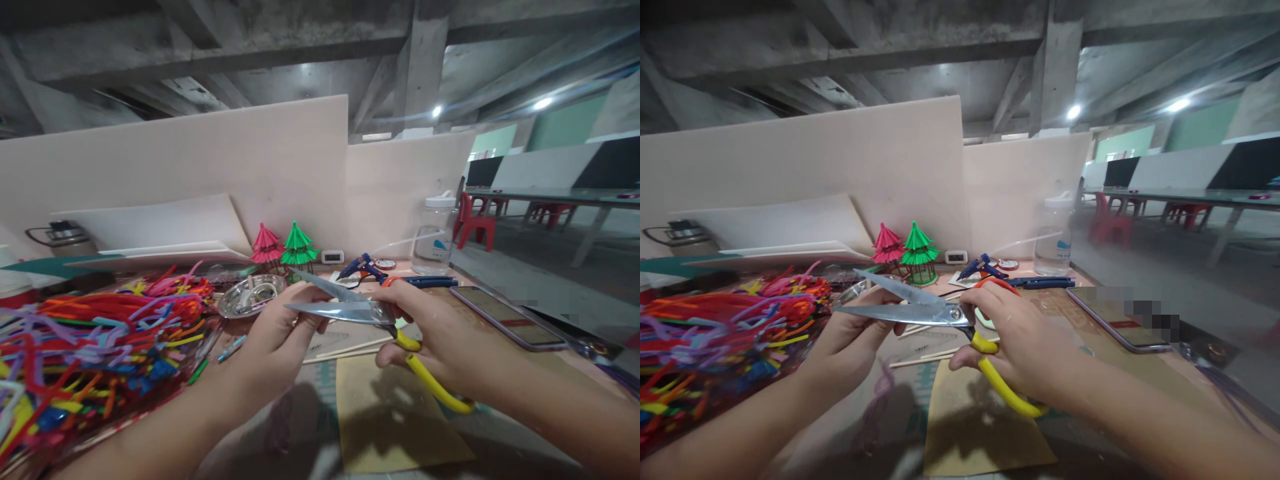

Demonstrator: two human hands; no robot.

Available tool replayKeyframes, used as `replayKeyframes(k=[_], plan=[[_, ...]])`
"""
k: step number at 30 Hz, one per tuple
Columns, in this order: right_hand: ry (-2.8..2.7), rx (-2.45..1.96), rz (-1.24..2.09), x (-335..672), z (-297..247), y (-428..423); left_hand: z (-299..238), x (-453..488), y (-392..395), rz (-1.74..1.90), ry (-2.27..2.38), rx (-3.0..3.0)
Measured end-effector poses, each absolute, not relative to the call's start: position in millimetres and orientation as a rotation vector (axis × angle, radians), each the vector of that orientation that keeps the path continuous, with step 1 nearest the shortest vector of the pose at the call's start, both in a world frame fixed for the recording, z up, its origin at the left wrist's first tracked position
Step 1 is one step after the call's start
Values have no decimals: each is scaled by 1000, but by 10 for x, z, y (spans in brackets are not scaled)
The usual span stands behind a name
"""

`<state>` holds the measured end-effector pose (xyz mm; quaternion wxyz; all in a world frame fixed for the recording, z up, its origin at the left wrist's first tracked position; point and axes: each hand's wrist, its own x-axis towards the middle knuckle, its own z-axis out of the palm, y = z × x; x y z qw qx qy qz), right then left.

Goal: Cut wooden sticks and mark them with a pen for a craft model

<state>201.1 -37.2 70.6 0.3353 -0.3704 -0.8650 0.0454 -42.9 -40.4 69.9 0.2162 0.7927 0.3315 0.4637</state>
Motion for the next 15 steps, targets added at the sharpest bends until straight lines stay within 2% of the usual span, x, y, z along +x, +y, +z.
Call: replayKeyframes(k=[15], plan=[[-2327,-960,21,2123,562,-215,770,-356,-361,1225,975,2269]])
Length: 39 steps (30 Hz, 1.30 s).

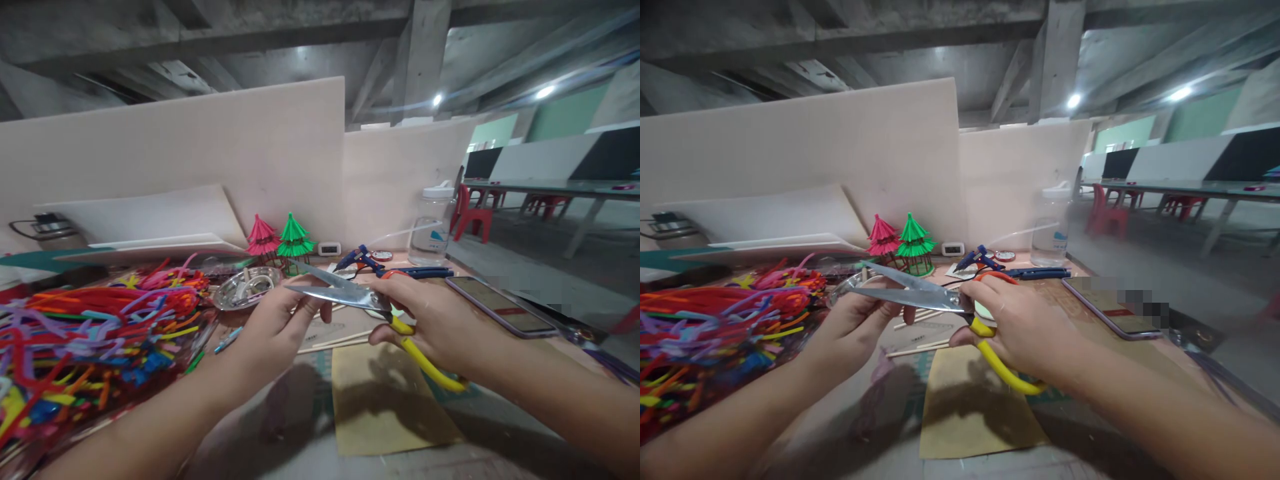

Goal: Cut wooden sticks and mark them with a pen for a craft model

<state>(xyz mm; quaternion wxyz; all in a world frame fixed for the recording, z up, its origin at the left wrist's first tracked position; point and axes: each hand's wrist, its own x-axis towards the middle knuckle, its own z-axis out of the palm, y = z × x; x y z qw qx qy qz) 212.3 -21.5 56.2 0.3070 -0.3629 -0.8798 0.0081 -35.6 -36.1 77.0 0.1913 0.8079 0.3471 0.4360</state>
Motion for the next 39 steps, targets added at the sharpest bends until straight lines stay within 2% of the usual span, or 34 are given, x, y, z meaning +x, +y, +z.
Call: replayKeyframes(k=[4,9,13,23,31,39], plan=[[-2302,-996,-7,2123,563,-181,750,-375,-354,1186,1016,2270],[-2137,-1110,-64,2171,664,-100,826,-381,-330,1397,1058,2369],[-2034,-1167,-118,2265,753,-43,809,-433,-243,1368,1146,2251],[-2024,-1200,-173,2291,798,-57,563,-813,404,875,1595,2324],[-2060,-1150,-193,2278,784,-60,435,-884,467,311,1797,2541],[-2091,-1127,-209,2277,767,-71,311,-712,382,255,1748,2676]])
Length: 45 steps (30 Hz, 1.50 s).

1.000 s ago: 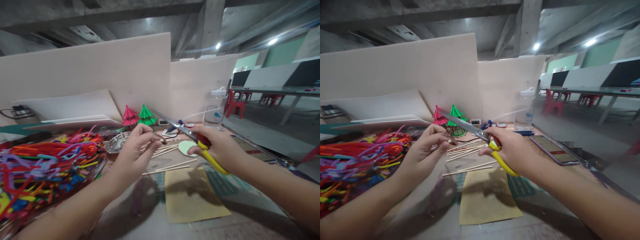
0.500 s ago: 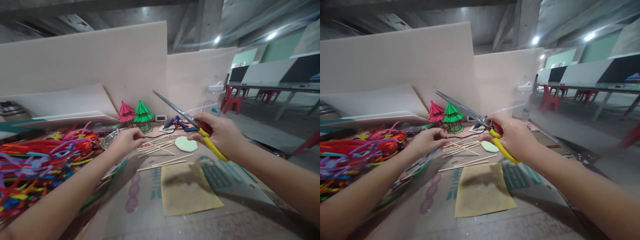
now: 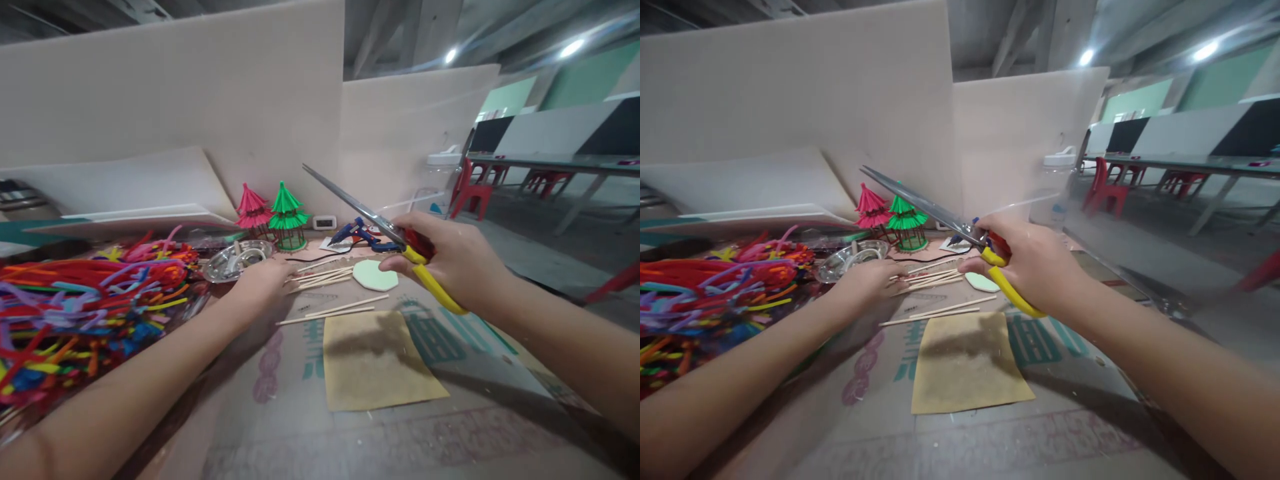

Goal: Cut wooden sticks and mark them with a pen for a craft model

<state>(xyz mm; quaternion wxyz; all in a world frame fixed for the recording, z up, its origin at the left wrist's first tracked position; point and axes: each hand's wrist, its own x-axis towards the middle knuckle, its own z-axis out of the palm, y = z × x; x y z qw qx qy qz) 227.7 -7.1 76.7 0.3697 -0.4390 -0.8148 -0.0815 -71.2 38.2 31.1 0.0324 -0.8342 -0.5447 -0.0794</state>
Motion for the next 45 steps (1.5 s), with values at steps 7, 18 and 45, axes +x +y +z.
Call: replayKeyframes(k=[7,18,45], plan=[[-2120,-1116,-216,2255,775,-76,161,-306,36,-300,-1379,-2893],[-2181,-1066,-174,2240,779,-99,2,-269,45,-387,-1479,-2910],[-2151,-1122,-153,2259,804,-115,340,-595,235,-96,-1645,-2654]])
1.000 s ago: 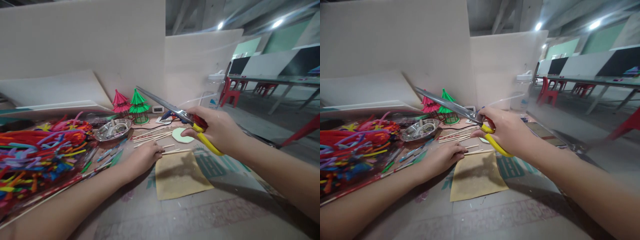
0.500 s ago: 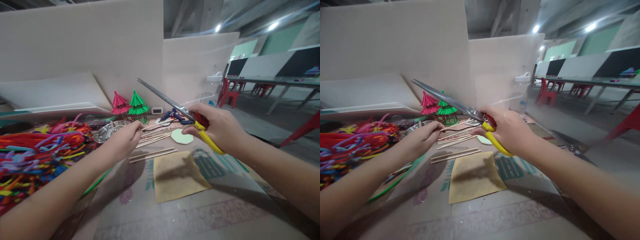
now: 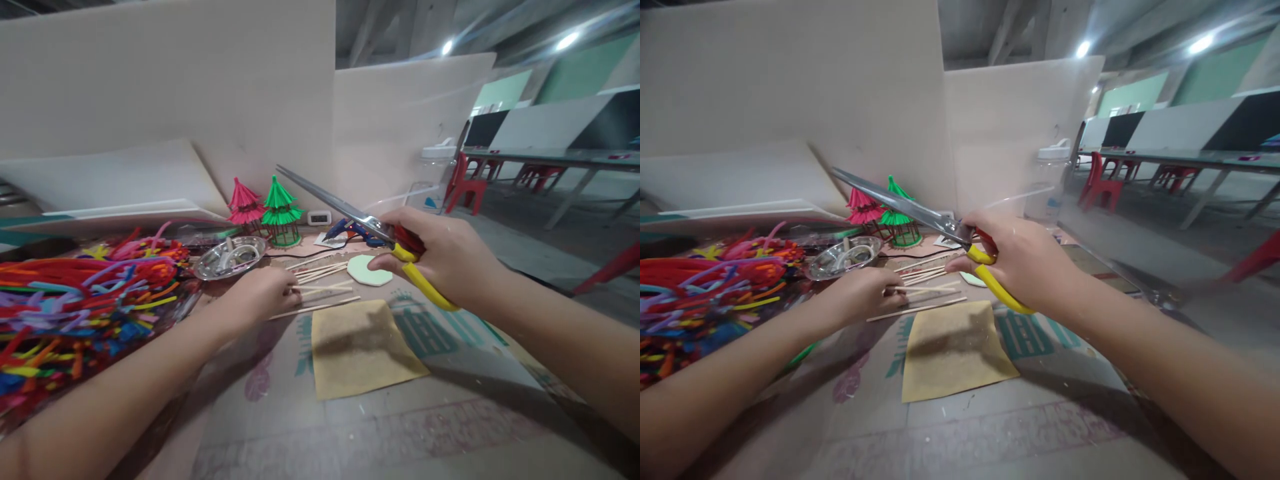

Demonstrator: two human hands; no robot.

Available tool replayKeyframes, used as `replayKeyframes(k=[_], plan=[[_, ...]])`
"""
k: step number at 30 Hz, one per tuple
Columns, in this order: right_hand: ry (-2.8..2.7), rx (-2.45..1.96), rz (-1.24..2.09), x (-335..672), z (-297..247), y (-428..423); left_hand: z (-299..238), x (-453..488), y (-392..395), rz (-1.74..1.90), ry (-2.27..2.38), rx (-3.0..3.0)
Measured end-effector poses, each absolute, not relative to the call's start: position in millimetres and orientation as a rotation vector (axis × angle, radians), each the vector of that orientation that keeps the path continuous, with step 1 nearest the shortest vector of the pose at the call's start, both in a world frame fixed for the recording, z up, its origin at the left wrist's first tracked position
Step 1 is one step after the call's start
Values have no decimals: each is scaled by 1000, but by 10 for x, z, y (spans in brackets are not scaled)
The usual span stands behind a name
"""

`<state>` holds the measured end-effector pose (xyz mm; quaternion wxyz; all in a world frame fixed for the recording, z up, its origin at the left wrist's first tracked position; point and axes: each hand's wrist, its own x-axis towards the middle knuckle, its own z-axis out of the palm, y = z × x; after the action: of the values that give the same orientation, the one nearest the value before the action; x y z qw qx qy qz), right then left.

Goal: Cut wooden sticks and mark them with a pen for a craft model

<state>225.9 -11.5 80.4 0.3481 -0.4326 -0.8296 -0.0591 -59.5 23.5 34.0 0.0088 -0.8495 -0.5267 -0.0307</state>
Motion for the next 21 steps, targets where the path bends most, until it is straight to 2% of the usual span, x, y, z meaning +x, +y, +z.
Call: replayKeyframes(k=[7,11,17,21], plan=[[-2171,-1096,-153,2242,838,-143,325,-731,438,-355,-1768,-2561],[-2092,-1122,-53,2248,836,-130,527,-704,339,-499,-1744,-2650],[-1907,-968,486,2166,754,-75,809,-421,-114,-693,-1511,-2872],[-1810,-913,780,1994,757,-193,746,-301,-264,-635,-1520,-2864]])
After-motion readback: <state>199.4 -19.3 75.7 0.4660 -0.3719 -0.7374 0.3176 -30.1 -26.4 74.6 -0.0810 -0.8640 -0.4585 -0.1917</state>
